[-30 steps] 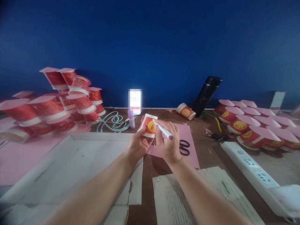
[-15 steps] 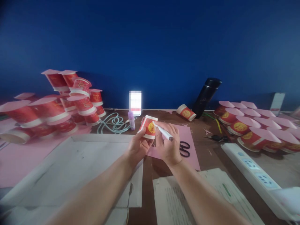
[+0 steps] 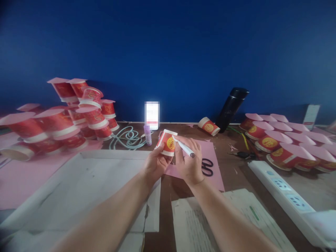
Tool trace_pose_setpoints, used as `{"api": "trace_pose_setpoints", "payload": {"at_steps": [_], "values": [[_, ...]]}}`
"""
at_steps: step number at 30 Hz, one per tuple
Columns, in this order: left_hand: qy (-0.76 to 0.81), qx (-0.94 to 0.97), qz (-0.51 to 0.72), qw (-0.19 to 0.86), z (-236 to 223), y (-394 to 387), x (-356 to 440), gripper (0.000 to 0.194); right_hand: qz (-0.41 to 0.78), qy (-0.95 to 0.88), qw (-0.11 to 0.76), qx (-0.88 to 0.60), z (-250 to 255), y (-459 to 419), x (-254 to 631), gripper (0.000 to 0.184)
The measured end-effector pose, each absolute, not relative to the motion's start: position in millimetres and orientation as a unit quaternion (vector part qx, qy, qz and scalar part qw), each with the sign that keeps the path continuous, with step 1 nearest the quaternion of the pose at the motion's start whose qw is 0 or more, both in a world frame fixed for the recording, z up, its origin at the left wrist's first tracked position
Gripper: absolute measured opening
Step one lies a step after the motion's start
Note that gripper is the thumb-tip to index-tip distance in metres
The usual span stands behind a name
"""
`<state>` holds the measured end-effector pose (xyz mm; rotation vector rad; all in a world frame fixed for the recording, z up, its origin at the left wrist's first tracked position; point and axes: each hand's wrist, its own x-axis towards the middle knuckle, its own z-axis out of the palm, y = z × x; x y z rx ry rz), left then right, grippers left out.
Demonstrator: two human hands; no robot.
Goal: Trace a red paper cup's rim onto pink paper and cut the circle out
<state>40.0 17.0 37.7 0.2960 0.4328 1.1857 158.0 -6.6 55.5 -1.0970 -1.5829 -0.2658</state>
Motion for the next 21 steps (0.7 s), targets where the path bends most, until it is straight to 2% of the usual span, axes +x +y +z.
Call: {"api": "trace_pose_setpoints", "payload": {"at_steps": [5,12,21], "values": [[0.224,0.141,0.574,0.775,31,19,43,0.025,-0.154,-0.642,0.625,-0.416,65,-15,157,0.022],[0.223,0.131,0.588,0.766,29,21,45,0.023,-0.125,-0.689,0.557,-0.446,58,-10,156,0.015],[0.227,0.137,0.582,0.769,34,19,43,0.015,-0.131,-0.709,0.523,-0.454,54,-9,154,0.014]]}}
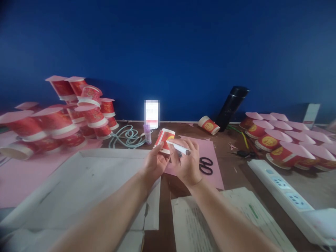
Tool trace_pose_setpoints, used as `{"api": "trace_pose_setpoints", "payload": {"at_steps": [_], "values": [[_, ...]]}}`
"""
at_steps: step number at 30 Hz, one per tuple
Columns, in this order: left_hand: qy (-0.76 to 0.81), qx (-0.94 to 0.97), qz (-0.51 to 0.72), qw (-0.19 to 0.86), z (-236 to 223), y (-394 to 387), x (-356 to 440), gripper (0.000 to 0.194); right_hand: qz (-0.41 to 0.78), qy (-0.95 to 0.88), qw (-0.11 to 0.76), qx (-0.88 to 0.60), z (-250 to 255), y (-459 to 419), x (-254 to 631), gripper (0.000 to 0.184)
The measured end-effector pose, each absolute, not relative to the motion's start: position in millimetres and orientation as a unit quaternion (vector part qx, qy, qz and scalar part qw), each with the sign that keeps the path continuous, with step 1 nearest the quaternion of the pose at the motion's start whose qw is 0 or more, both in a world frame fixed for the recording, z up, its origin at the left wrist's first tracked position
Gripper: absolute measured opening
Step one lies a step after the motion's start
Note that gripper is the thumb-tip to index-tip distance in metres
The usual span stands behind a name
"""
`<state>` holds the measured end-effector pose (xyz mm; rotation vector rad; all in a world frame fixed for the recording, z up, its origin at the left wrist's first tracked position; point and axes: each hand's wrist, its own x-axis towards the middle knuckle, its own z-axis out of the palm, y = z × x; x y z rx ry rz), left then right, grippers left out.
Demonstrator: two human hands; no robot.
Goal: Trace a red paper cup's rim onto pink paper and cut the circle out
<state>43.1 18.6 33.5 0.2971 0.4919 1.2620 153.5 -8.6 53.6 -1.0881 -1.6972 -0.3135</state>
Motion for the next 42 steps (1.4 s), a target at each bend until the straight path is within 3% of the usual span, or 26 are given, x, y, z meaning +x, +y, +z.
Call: {"api": "trace_pose_setpoints", "payload": {"at_steps": [42], "values": [[0.194,0.165,0.566,0.784,35.3,16.4,41.6,0.025,-0.128,-0.710,0.516,-0.461,50.4,-5.6,154.0,0.015]]}}
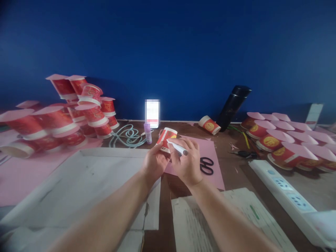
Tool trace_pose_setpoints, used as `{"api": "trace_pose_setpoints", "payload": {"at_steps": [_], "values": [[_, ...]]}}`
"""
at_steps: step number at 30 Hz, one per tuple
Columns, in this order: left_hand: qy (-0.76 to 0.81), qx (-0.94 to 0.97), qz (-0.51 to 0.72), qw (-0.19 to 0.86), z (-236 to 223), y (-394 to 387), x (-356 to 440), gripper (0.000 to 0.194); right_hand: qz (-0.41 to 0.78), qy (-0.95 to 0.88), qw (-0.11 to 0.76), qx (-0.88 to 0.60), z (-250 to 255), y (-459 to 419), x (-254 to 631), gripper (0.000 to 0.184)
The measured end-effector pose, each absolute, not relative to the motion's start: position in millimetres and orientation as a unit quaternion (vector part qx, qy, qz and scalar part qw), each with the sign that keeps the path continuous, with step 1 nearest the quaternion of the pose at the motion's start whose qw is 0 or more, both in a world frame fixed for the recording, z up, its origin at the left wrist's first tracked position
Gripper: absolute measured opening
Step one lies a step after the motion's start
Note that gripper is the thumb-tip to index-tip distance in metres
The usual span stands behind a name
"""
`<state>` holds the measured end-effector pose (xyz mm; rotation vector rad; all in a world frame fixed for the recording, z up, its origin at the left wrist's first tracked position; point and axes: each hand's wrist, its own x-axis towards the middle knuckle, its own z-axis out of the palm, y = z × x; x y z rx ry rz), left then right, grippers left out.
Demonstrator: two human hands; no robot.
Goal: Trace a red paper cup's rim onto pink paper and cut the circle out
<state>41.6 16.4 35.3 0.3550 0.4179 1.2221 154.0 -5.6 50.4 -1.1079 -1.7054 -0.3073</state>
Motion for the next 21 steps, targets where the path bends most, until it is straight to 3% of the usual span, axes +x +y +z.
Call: {"api": "trace_pose_setpoints", "payload": {"at_steps": [21], "values": [[0.192,0.151,0.568,0.786,29.8,19.2,43.3,0.023,-0.131,-0.708,0.516,-0.463,53.2,-6.8,153.5,0.014]]}}
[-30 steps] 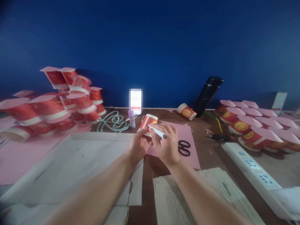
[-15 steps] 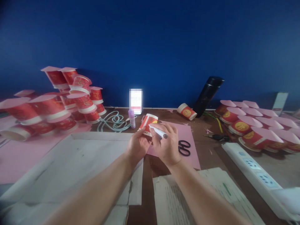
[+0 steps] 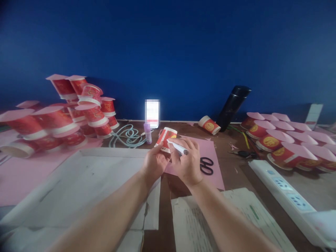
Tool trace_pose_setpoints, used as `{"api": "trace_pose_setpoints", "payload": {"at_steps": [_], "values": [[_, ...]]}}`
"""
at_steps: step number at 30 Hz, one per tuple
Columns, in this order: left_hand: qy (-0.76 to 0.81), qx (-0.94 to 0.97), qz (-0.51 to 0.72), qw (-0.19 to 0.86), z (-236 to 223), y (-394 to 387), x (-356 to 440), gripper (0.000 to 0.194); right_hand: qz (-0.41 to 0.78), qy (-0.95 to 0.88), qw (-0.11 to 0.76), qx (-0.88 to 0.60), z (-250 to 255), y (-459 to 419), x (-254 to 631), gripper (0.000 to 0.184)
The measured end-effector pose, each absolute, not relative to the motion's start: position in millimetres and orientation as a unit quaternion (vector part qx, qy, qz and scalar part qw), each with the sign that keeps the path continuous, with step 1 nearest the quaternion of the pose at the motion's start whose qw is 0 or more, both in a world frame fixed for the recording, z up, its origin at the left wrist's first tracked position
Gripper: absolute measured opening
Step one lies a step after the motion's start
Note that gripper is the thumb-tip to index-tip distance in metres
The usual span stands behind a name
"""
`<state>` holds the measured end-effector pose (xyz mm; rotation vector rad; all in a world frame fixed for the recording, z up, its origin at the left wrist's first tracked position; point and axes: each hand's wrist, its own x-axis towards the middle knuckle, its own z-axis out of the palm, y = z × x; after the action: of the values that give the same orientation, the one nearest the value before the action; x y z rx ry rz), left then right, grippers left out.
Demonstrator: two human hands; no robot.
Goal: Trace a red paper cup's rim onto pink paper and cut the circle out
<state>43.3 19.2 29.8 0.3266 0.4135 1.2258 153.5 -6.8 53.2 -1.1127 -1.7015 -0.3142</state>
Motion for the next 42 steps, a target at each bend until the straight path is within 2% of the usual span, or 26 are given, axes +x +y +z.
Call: {"api": "trace_pose_setpoints", "payload": {"at_steps": [27,42], "values": [[0.199,0.173,0.556,0.788,31.3,18.1,42.3,0.022,-0.137,-0.711,0.514,-0.461,53.6,-6.4,152.8,0.013],[0.187,0.145,0.569,0.787,28.4,18.8,43.8,0.019,-0.129,-0.702,0.549,-0.435,54.1,-8.4,153.1,0.017]]}}
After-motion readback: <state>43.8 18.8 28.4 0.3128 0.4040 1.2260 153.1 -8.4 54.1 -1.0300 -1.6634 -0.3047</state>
